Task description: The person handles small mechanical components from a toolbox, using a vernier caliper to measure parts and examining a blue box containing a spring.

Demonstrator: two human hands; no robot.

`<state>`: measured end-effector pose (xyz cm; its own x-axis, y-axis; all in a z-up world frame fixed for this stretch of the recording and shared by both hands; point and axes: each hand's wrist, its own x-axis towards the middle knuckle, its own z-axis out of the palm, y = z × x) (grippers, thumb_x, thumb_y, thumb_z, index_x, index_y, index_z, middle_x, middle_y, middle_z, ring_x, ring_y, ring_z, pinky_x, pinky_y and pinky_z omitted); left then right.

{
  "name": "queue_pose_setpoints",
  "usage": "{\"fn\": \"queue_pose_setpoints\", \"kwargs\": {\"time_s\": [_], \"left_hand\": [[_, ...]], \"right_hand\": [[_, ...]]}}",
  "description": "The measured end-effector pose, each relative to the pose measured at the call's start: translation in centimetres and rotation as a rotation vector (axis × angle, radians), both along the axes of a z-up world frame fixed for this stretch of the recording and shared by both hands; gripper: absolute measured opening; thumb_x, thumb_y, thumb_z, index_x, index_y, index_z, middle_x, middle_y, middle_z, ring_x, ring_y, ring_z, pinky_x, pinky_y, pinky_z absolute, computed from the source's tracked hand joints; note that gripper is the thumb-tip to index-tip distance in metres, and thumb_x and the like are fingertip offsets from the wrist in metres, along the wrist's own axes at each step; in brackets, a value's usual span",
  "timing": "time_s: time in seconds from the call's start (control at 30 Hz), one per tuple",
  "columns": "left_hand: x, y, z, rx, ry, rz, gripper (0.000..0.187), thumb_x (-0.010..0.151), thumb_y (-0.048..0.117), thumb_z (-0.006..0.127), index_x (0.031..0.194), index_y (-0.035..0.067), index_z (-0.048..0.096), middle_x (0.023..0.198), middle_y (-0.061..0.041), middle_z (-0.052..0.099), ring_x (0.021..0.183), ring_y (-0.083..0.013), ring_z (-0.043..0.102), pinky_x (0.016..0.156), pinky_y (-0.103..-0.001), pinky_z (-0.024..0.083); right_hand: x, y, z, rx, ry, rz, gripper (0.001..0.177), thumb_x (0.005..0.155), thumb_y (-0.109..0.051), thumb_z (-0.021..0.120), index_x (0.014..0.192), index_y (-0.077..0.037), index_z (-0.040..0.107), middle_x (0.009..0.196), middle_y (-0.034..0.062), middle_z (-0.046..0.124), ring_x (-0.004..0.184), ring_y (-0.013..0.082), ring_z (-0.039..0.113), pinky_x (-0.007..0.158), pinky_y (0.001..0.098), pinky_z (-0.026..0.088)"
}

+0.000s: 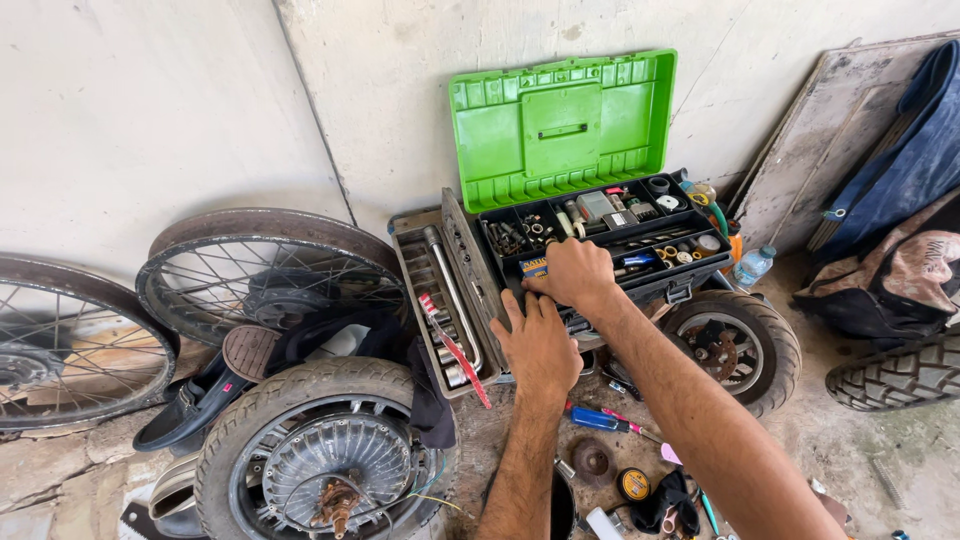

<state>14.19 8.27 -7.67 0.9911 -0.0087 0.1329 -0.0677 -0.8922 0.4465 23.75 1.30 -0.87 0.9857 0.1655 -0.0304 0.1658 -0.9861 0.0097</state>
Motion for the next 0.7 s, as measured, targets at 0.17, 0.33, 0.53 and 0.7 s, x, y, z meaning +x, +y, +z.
{"fn": "queue_pose_setpoints", "kwargs": {"time_s": [0.17,0.33,0.53,0.7], "left_hand": [[0.1,0.0,-0.1,0.037,0.011,-0.011,0.069,0.077,0.024,0.085,0.130,-0.005,0.052,0.149,-0.024,0.045,0.150,-0.0465,0.018,0.110,-0.071,0.021],[-0.1,0.3,0.0,0.063,0.022,-0.024,0.066,0.078,0.024,0.084,0.129,-0.004,0.053,0.151,-0.023,0.044,0.151,-0.0451,0.018,0.110,-0.070,0.021],[-0.6,0.0,0.3,0.054,-0.055,-0.003,0.079,0.074,0.028,0.087,0.136,-0.006,0.051,0.147,-0.021,0.047,0.147,-0.0448,0.020,0.108,-0.077,0.015],[-1.3,0.0,1.2,-0.034,-0.127,0.010,0.070,0.077,0.032,0.086,0.132,0.001,0.057,0.143,-0.015,0.054,0.146,-0.0424,0.028,0.111,-0.080,0.011]], "right_hand": [[0.1,-0.1,-1.1,0.001,0.025,-0.026,0.056,0.083,-0.060,0.078,0.094,-0.004,0.076,0.090,0.0155,0.077,0.088,0.0335,0.077,0.073,0.0465,0.062],[-0.3,-0.2,-1.5,0.040,-0.007,-0.048,0.055,0.082,-0.059,0.078,0.096,-0.006,0.077,0.091,0.0162,0.076,0.088,0.0353,0.076,0.073,0.0479,0.061],[-0.5,-0.6,-1.1,0.087,-0.023,-0.060,0.056,0.081,-0.060,0.079,0.098,-0.006,0.077,0.095,0.0174,0.075,0.092,0.0377,0.074,0.079,0.0500,0.060],[-1.5,-2.9,-0.6,0.119,-0.028,-0.029,0.048,0.085,-0.055,0.075,0.104,-0.012,0.079,0.096,0.0190,0.076,0.093,0.0392,0.074,0.082,0.0504,0.059]]}}
